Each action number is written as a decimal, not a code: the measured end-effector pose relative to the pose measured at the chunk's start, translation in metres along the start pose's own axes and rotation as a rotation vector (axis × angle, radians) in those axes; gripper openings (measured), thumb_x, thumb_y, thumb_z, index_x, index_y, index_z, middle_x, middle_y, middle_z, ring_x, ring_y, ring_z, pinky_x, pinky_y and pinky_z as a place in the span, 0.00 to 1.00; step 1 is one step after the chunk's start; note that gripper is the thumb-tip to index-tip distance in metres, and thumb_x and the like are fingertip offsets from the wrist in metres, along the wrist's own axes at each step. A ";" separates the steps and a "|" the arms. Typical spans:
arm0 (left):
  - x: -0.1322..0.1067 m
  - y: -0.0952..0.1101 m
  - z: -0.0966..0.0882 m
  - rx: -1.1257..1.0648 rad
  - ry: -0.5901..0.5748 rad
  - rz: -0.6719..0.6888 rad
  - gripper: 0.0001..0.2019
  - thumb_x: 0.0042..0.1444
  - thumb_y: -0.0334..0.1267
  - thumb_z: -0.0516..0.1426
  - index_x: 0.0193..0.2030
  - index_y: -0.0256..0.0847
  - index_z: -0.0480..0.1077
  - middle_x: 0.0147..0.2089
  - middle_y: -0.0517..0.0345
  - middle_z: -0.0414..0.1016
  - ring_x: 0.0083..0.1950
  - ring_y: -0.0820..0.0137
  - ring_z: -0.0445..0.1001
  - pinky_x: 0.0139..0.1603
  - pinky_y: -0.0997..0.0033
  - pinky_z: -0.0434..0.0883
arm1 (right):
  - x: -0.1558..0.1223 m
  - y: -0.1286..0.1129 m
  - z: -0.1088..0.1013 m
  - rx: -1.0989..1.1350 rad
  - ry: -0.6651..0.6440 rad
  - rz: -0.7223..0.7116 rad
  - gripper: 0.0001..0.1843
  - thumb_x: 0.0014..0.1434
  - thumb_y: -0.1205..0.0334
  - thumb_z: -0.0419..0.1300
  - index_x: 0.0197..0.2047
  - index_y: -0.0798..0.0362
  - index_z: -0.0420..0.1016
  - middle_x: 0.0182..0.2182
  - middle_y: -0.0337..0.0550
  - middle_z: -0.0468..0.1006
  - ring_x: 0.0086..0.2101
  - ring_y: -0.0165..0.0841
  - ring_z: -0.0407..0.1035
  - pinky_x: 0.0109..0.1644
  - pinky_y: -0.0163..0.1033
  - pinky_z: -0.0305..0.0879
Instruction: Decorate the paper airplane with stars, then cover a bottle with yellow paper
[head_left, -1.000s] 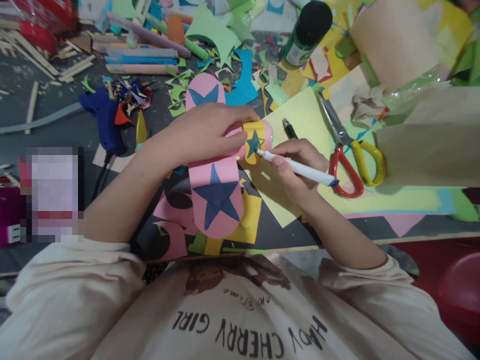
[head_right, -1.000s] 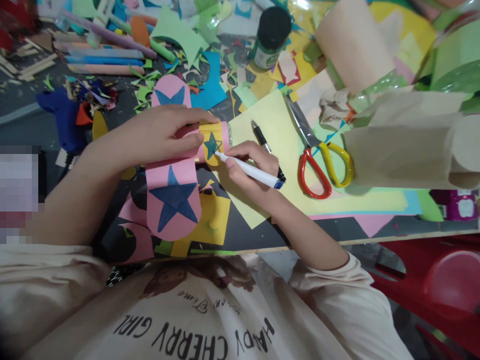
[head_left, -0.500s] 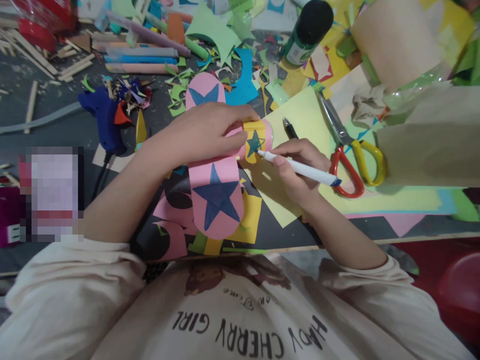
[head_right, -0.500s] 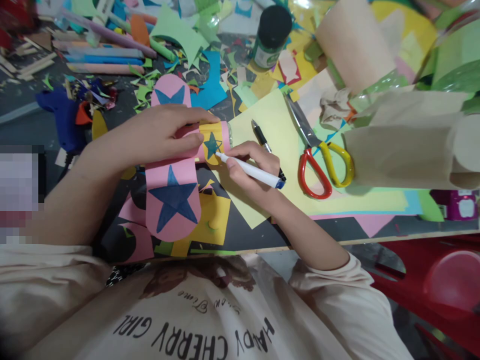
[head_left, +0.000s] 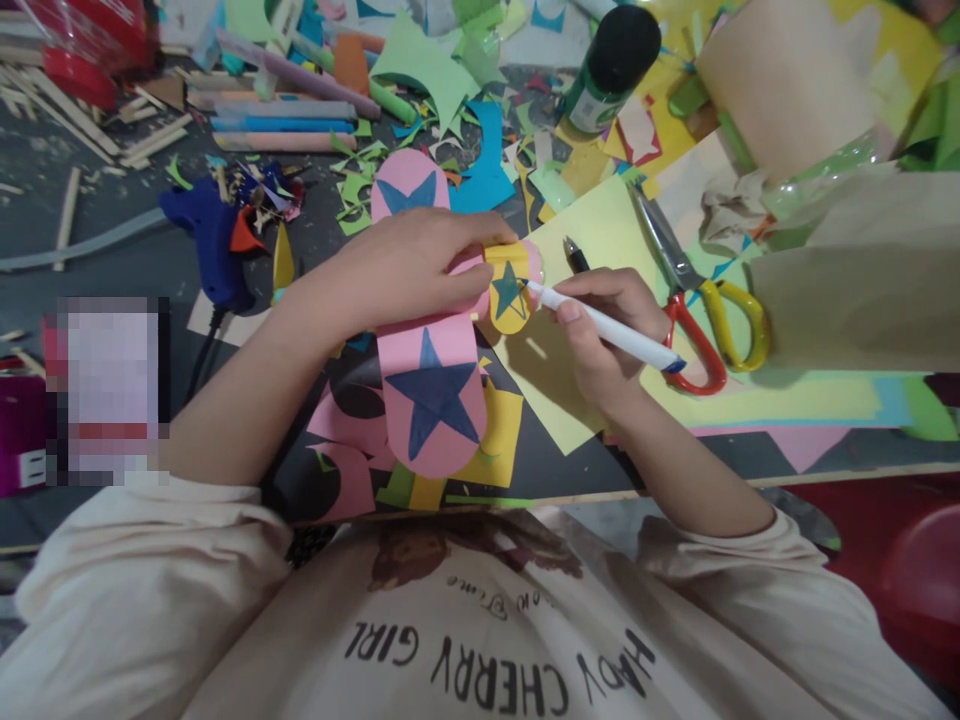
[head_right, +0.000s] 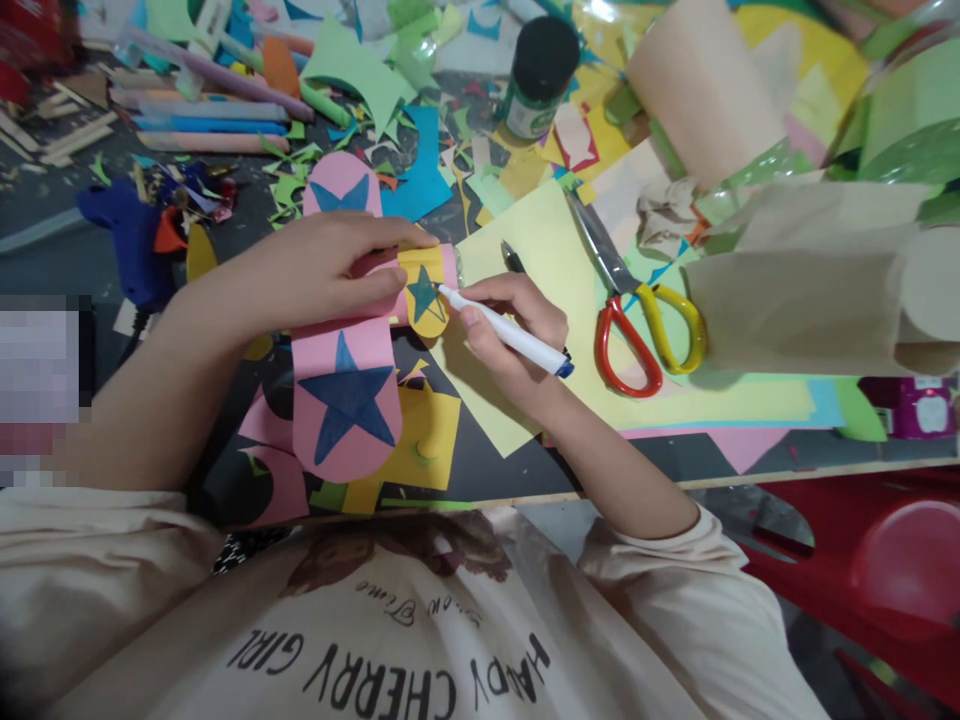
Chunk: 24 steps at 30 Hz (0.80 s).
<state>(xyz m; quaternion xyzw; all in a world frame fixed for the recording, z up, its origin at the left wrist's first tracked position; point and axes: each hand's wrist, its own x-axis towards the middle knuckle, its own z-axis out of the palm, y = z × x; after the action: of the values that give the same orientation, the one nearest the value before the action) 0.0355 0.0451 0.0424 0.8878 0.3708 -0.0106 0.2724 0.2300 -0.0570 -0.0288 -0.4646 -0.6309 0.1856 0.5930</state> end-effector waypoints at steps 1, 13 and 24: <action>0.000 0.000 0.000 0.002 -0.003 -0.001 0.25 0.63 0.46 0.46 0.63 0.47 0.70 0.42 0.52 0.78 0.45 0.59 0.76 0.43 0.65 0.68 | 0.000 0.000 0.000 -0.005 0.005 0.012 0.07 0.65 0.54 0.63 0.39 0.46 0.80 0.30 0.39 0.83 0.25 0.32 0.75 0.25 0.39 0.71; -0.001 0.004 -0.002 0.019 -0.022 -0.024 0.26 0.63 0.46 0.46 0.65 0.46 0.69 0.40 0.51 0.76 0.44 0.59 0.75 0.42 0.65 0.68 | 0.002 -0.001 0.000 -0.032 -0.009 0.016 0.08 0.64 0.55 0.63 0.37 0.48 0.80 0.29 0.37 0.83 0.25 0.29 0.74 0.26 0.36 0.71; -0.002 0.003 -0.003 0.012 -0.028 -0.033 0.26 0.63 0.47 0.46 0.66 0.49 0.69 0.42 0.51 0.77 0.43 0.59 0.75 0.44 0.63 0.68 | 0.001 -0.001 0.000 -0.041 -0.019 0.054 0.11 0.64 0.51 0.62 0.37 0.49 0.79 0.30 0.38 0.83 0.26 0.30 0.76 0.28 0.38 0.72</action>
<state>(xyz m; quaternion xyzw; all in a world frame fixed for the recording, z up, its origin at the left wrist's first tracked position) 0.0358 0.0437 0.0463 0.8828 0.3817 -0.0297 0.2722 0.2300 -0.0564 -0.0271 -0.4917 -0.6273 0.1929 0.5723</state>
